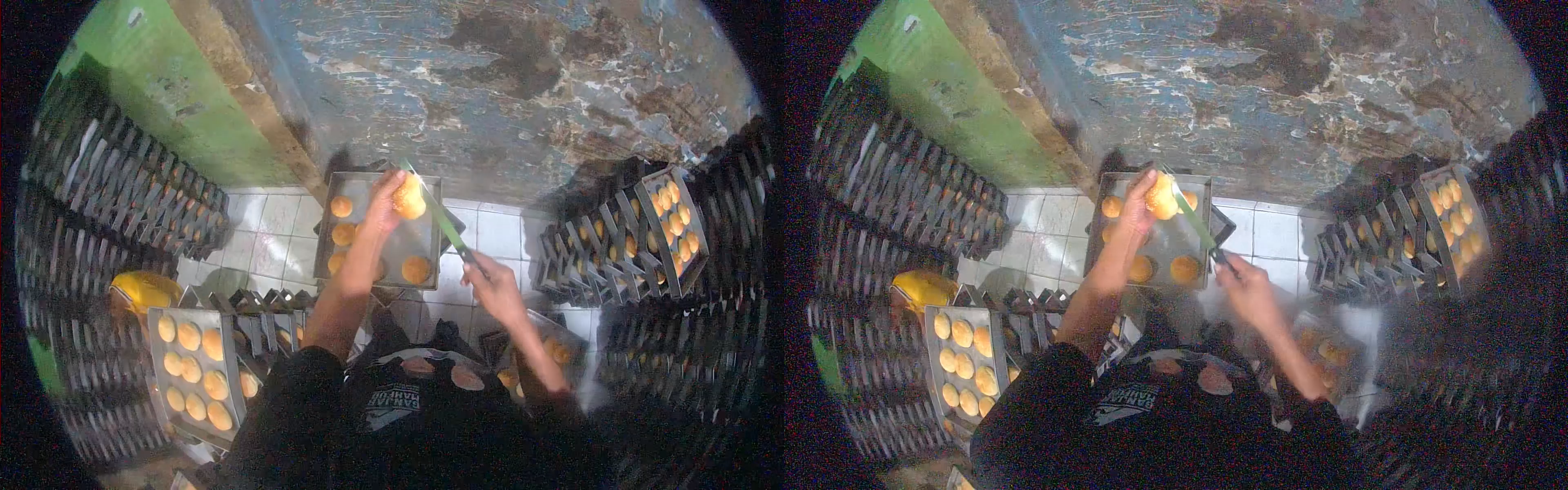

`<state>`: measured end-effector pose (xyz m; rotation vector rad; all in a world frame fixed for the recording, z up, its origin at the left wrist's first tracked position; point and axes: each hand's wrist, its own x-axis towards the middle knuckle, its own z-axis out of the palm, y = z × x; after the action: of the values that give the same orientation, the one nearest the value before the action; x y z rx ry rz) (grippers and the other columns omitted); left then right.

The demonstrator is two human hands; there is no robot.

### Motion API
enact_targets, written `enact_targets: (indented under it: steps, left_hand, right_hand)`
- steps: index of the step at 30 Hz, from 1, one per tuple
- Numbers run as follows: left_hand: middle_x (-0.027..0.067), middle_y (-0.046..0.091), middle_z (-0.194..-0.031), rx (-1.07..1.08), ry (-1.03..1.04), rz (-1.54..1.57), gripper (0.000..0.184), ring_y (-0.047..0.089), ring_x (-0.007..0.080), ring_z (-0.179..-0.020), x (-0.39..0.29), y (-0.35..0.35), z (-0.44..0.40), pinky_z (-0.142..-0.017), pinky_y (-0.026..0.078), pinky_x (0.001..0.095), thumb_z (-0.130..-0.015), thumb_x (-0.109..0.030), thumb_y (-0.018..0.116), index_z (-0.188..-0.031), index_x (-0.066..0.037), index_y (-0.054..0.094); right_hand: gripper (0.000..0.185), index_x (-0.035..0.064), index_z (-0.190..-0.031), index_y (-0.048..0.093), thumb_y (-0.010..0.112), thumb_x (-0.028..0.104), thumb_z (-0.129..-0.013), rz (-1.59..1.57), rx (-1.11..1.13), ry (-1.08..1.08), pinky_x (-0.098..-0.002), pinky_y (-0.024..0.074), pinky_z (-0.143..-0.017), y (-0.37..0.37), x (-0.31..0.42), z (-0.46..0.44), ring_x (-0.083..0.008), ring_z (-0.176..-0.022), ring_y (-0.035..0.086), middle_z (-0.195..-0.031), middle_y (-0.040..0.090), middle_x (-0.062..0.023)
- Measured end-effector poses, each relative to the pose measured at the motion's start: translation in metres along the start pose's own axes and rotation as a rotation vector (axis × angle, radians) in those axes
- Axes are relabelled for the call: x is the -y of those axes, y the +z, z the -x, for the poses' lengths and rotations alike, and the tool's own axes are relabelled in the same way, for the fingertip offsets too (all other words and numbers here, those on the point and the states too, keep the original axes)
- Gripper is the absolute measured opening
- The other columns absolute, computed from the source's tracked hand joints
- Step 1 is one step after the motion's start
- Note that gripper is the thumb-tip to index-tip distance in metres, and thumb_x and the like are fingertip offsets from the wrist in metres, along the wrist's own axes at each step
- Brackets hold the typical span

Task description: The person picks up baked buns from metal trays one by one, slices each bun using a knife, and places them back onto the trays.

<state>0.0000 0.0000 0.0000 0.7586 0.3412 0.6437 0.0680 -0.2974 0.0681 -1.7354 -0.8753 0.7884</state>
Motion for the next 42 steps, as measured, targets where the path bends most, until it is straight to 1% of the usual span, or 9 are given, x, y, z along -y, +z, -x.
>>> enact_targets:
  steps: [6, 13, 16, 19, 26, 35, 37, 40, 42]
  left_hand:
    - [0.0087, 0.069, -0.103, 0.080, -0.069, 0.051, 0.033, 0.070, 0.0222, -0.095, 0.025, 0.035, 0.027, -0.085, 0.059, 0.0393, -0.092, -0.019, 0.073, -0.118, -0.005, 0.060]
    - [0.0106, 0.069, -0.108, 0.007, 0.003, 0.072, 0.034, 0.070, 0.0230, -0.096, -0.001, 0.011, 0.015, -0.085, 0.059, 0.0381, -0.091, -0.014, 0.073, -0.120, -0.002, 0.058]
    - [0.0102, 0.069, -0.109, -0.103, -0.053, -0.020, 0.044, 0.069, 0.0223, -0.099, 0.018, 0.012, 0.016, -0.089, 0.058, 0.0383, -0.089, -0.014, 0.076, -0.127, -0.001, 0.059]
    - [0.0101, 0.069, -0.111, 0.055, -0.138, -0.030, 0.050, 0.069, 0.0226, -0.101, 0.031, 0.029, 0.027, -0.091, 0.058, 0.0387, -0.088, -0.013, 0.077, -0.132, -0.001, 0.057]
    - [0.0086, 0.067, -0.108, 0.036, -0.095, -0.001, 0.042, 0.068, 0.0197, -0.097, 0.004, 0.006, 0.014, -0.086, 0.059, 0.0358, -0.089, -0.012, 0.076, -0.127, -0.005, 0.060]
    - [0.0077, 0.066, -0.108, -0.048, -0.119, 0.096, 0.038, 0.068, 0.0200, -0.098, 0.050, 0.002, 0.016, -0.085, 0.058, 0.0359, -0.090, -0.009, 0.074, -0.125, -0.004, 0.059]
    - [0.0079, 0.067, -0.108, -0.088, -0.128, 0.107, 0.036, 0.068, 0.0204, -0.098, 0.040, -0.007, 0.012, -0.086, 0.058, 0.0357, -0.091, -0.009, 0.073, -0.124, -0.003, 0.059]
    - [0.0074, 0.067, -0.107, -0.151, -0.162, 0.132, 0.032, 0.068, 0.0204, -0.098, 0.045, -0.014, 0.017, -0.087, 0.057, 0.0350, -0.092, -0.011, 0.072, -0.121, -0.003, 0.061]
    - [0.0068, 0.068, -0.107, -0.171, -0.201, 0.151, 0.030, 0.068, 0.0198, -0.099, 0.072, -0.021, 0.014, -0.087, 0.057, 0.0345, -0.093, -0.013, 0.071, -0.120, -0.003, 0.062]
  right_hand:
    - [0.036, 0.0048, -0.133, 0.065, 0.060, 0.024, -0.103, -0.048, -0.022, 0.004, -0.0243, 0.0429, -0.051, 0.009, 0.008, -0.026, -0.0051, -0.057, 0.049, -0.076, 0.065, 0.0000]
    - [0.036, 0.0054, -0.134, 0.065, 0.058, 0.023, -0.103, 0.088, -0.045, -0.045, -0.0252, 0.0440, -0.052, 0.004, -0.004, 0.002, -0.0052, -0.057, 0.050, -0.074, 0.064, -0.0006]
    - [0.036, 0.0067, -0.135, 0.064, 0.059, 0.022, -0.103, 0.049, -0.042, 0.087, -0.0260, 0.0444, -0.052, 0.006, 0.000, 0.007, -0.0056, -0.056, 0.051, -0.074, 0.064, -0.0007]
    - [0.036, 0.0068, -0.135, 0.064, 0.060, 0.021, -0.102, 0.027, -0.053, 0.054, -0.0264, 0.0444, -0.051, 0.009, 0.007, -0.027, -0.0059, -0.055, 0.051, -0.075, 0.065, -0.0009]
    - [0.034, 0.0041, -0.131, 0.064, 0.058, 0.021, -0.103, 0.065, -0.003, 0.038, -0.0271, 0.0446, -0.051, 0.008, -0.018, 0.005, -0.0071, -0.055, 0.051, -0.076, 0.064, -0.0012]
    - [0.037, 0.0013, -0.129, 0.065, 0.059, 0.028, -0.104, 0.053, -0.009, -0.021, -0.0280, 0.0471, -0.052, 0.030, -0.039, -0.042, -0.0095, -0.054, 0.054, -0.075, 0.067, -0.0028]
    - [0.036, 0.0031, -0.131, 0.064, 0.062, 0.023, -0.101, 0.092, 0.010, 0.132, -0.0337, 0.0527, -0.071, 0.024, -0.036, -0.017, -0.0150, -0.072, 0.064, -0.076, 0.069, -0.0106]
    - [0.037, 0.0042, -0.132, 0.064, 0.062, 0.023, -0.101, 0.037, 0.039, 0.290, -0.0313, 0.0515, -0.067, 0.025, -0.049, -0.001, -0.0118, -0.070, 0.060, -0.078, 0.069, -0.0073]
    - [0.036, 0.0049, -0.132, 0.065, 0.063, 0.023, -0.101, 0.038, 0.000, 0.210, -0.0297, 0.0502, -0.064, 0.041, -0.068, -0.022, -0.0102, -0.068, 0.058, -0.078, 0.068, -0.0054]
